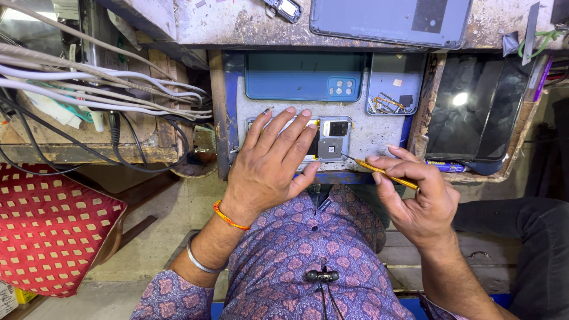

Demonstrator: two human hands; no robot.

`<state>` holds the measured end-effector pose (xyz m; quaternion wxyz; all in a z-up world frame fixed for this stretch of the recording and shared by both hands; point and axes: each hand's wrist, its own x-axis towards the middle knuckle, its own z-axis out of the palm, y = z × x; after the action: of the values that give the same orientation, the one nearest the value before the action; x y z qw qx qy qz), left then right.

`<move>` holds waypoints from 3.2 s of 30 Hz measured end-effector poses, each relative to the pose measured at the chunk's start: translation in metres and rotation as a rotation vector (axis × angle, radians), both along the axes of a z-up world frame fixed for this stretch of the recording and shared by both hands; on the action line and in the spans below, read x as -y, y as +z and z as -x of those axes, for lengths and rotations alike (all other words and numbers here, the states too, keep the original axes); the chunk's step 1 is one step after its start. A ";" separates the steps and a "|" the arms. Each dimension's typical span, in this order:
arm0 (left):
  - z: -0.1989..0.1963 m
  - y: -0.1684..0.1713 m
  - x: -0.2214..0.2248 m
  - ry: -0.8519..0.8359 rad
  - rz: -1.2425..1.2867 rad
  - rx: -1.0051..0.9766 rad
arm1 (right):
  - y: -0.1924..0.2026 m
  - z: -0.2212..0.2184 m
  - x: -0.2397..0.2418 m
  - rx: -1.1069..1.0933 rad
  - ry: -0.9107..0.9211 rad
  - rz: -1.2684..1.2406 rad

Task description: The person uses a screwdriver to remove and replace screws from the internal components of a mobile phone, applies adhesive from a tube to the chassis, and wipes the area with a cloth.

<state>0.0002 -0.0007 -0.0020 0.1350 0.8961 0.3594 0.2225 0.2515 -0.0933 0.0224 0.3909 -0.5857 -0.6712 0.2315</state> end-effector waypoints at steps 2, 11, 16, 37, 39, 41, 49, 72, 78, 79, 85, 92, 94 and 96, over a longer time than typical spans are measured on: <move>0.000 0.000 0.000 0.001 0.000 -0.001 | -0.001 0.000 -0.001 0.002 0.006 -0.002; 0.000 0.000 0.000 -0.001 0.002 0.000 | 0.001 0.001 -0.001 0.016 0.009 -0.001; 0.000 0.000 0.000 -0.002 -0.002 0.005 | 0.018 0.009 -0.015 0.071 0.008 -0.011; 0.004 0.001 0.000 -0.015 -0.018 0.033 | 0.084 0.017 -0.065 1.440 0.658 0.091; 0.002 0.001 -0.001 -0.020 -0.027 0.033 | 0.079 0.016 -0.062 1.206 0.620 -0.204; 0.004 0.001 0.001 -0.017 -0.024 0.024 | 0.073 0.014 -0.060 1.335 0.679 0.000; 0.004 0.000 0.000 -0.023 -0.018 0.046 | 0.073 0.011 -0.060 1.373 0.627 -0.070; 0.002 0.002 0.000 -0.003 -0.030 0.036 | 0.091 0.005 -0.063 0.497 0.504 0.236; 0.002 0.003 -0.001 -0.009 -0.040 0.038 | 0.060 -0.037 -0.067 -0.024 0.114 -0.240; 0.001 0.004 -0.001 -0.006 -0.038 0.030 | 0.050 -0.041 -0.066 -0.235 0.028 -0.302; -0.002 0.005 -0.001 -0.001 -0.024 0.017 | 0.032 -0.043 -0.073 -0.681 -0.409 -0.498; -0.002 0.003 -0.001 -0.002 -0.019 0.016 | 0.019 -0.020 -0.097 -0.322 -0.143 -0.499; -0.002 0.004 -0.001 -0.003 -0.025 0.014 | 0.016 -0.016 -0.098 -0.321 -0.121 -0.452; -0.002 0.004 -0.001 -0.002 -0.028 0.016 | 0.014 -0.014 -0.102 -0.342 -0.103 -0.444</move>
<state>0.0020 0.0006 0.0023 0.1253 0.8964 0.3544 0.2348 0.2658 0.0083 0.0363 0.6284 -0.4717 -0.5990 0.1541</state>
